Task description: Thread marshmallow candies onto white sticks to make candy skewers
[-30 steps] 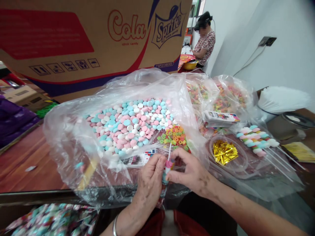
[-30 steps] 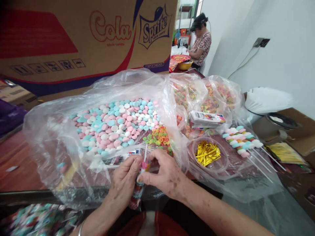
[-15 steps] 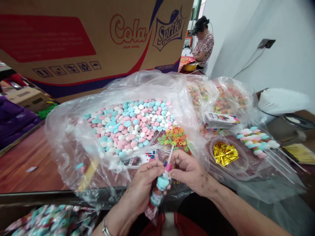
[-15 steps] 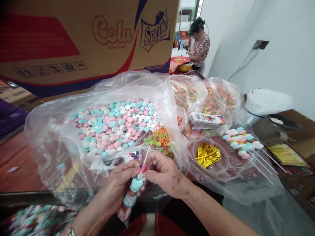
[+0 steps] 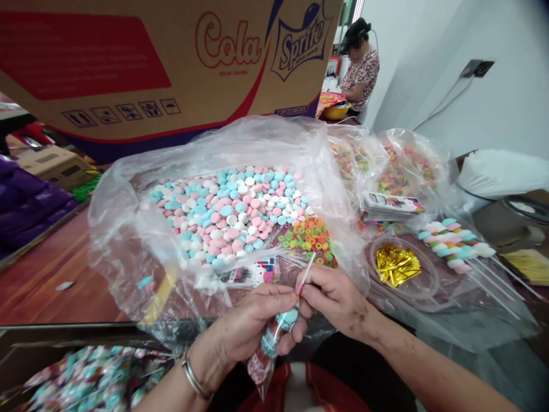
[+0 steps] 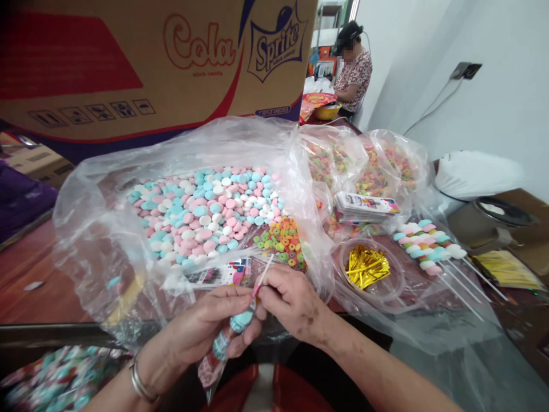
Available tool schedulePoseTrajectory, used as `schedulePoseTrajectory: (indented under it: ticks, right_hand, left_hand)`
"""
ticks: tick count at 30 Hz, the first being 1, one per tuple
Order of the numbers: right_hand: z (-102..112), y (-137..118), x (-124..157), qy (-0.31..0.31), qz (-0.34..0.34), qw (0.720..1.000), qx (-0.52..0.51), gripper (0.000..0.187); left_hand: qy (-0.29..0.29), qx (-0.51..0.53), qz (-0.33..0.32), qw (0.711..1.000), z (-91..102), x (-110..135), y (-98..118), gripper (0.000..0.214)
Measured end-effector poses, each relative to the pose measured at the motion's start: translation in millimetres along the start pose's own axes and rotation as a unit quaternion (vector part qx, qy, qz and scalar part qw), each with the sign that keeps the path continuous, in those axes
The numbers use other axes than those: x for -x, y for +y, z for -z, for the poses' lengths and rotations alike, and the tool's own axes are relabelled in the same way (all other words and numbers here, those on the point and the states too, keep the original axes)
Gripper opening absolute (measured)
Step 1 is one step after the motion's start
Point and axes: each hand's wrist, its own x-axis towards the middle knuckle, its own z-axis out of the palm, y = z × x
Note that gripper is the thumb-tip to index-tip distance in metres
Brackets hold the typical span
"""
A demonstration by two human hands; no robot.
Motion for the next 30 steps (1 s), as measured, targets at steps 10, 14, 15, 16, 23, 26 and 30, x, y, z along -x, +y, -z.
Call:
schedulePoseTrajectory:
  ticks: [10, 14, 15, 16, 23, 26, 30]
  right_hand:
    - [4.4, 7.3, 10.1, 0.162, -0.002, 0.976, 0.149, 0.017]
    - [13.8, -1.1, 20.7, 0.062, 0.246, 0.883, 0.395, 0.033]
    - [14.8, -3.9, 22.1, 0.017, 0.275, 0.866, 0.416, 0.035]
    - [15.6, -6.3, 22.7, -0.016, 0.29, 0.855, 0.429, 0.035]
    - [23.9, -11.1, 20.6, -0.073, 0.338, 0.816, 0.464, 0.025]
    - [26.3, -10.1, 21.0, -0.041, 0.332, 0.822, 0.46, 0.024]
    - [21.4, -8.7, 21.0, -0.008, 0.25, 0.851, 0.463, 0.019]
  left_hand:
    - [0.092, -0.056, -0.039, 0.993, -6.2, -3.4, 2.6, 0.033]
    - [0.07, -0.069, -0.021, 0.995, -6.7, -4.7, -0.3, 0.033]
    - [0.061, -0.081, -0.011, 0.995, -6.6, -4.5, -1.3, 0.032]
    - [0.051, -0.093, 0.001, 0.994, -6.2, -4.3, -2.2, 0.032]
    - [-0.01, -0.168, 0.08, 0.982, -5.2, -7.5, -1.0, 0.038]
    - [0.026, -0.281, 0.046, 0.958, -13.7, -6.7, 3.0, 0.036]
    - [0.123, -0.534, -0.213, 0.809, -20.0, -6.3, -2.5, 0.011]
